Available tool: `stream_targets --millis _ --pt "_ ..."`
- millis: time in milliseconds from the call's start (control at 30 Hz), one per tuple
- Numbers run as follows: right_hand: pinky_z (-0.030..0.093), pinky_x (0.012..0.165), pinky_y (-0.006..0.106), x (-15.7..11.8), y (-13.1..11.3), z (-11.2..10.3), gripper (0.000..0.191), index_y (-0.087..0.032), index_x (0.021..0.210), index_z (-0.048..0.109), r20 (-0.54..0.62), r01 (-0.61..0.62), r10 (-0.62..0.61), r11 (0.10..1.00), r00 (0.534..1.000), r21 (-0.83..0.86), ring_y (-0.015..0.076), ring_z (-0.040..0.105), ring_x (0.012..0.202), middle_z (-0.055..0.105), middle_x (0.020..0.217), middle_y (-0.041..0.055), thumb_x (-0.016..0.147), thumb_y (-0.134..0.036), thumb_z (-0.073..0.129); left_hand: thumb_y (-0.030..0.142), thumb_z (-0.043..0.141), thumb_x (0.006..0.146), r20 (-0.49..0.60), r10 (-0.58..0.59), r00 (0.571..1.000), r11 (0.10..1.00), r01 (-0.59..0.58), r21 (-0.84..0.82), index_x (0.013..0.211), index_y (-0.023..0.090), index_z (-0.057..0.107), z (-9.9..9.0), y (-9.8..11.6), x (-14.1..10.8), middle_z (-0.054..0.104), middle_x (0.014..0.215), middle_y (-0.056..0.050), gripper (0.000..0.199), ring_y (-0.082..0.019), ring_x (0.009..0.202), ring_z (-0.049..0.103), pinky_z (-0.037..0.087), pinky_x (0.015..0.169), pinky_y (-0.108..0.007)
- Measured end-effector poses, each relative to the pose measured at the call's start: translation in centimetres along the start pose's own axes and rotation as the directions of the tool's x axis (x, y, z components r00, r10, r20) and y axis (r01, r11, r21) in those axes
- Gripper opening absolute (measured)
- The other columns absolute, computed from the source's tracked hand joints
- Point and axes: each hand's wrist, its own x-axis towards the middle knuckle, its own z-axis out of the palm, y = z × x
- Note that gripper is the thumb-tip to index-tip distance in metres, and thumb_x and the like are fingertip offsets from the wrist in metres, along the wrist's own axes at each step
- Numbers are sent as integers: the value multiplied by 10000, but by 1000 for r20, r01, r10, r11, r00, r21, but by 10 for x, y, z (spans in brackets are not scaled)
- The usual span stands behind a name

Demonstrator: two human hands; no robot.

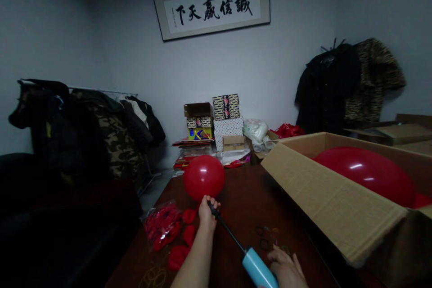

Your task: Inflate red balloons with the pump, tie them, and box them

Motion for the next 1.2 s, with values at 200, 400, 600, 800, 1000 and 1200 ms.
stream_targets --millis 200,400,600,800,1000,1200 --pt "64 1086 596 1 -14 -11 472 -167 925 658 58 32 -37 995 998 95 354 330 1304 525 1287 139 634 -528 570 315 540 772 18 7 1000 1000 -7 8 648 209 383 0 2 -2 378 481 89 226 -56 362 336 391 492 -229" --pt "41 1094 562 4 -34 -20 375 -157 880 636 -26 49 -46 987 999 154 320 373 1271 545 1237 148 662 -449 549 320 529 781 17 4 1000 999 -4 38 647 211 383 5 -1 -10 364 480 86 226 -63 369 346 374 474 -227" --pt "70 1098 535 17 -43 -20 339 -168 834 630 -152 90 -61 977 986 191 299 432 1214 582 1163 126 659 -452 570 330 554 773 39 4 999 1000 -4 9 640 209 387 5 -6 -14 371 482 81 245 -65 374 352 379 480 -236" --pt "96 1094 545 39 -55 -16 334 -170 793 638 -202 105 -63 973 977 205 291 457 1182 602 1121 116 665 -472 574 355 579 757 63 -11 998 1000 11 9 648 211 398 2 -18 -20 380 475 80 256 -68 374 351 394 485 -246" --pt "161 1057 585 56 -56 1 414 -172 881 641 -165 81 -48 977 985 199 295 498 1112 608 1086 115 704 -528 526 407 597 730 38 -42 998 995 39 92 688 217 393 -7 -26 -21 413 487 81 282 -71 371 367 382 448 -240" --pt "233 1051 541 41 -55 24 514 -129 1030 602 -56 47 -37 981 998 189 307 500 1136 613 1113 149 746 -535 465 445 585 700 29 -91 995 973 83 217 689 222 371 -12 -26 -19 403 479 85 309 -67 337 347 239 356 -191"
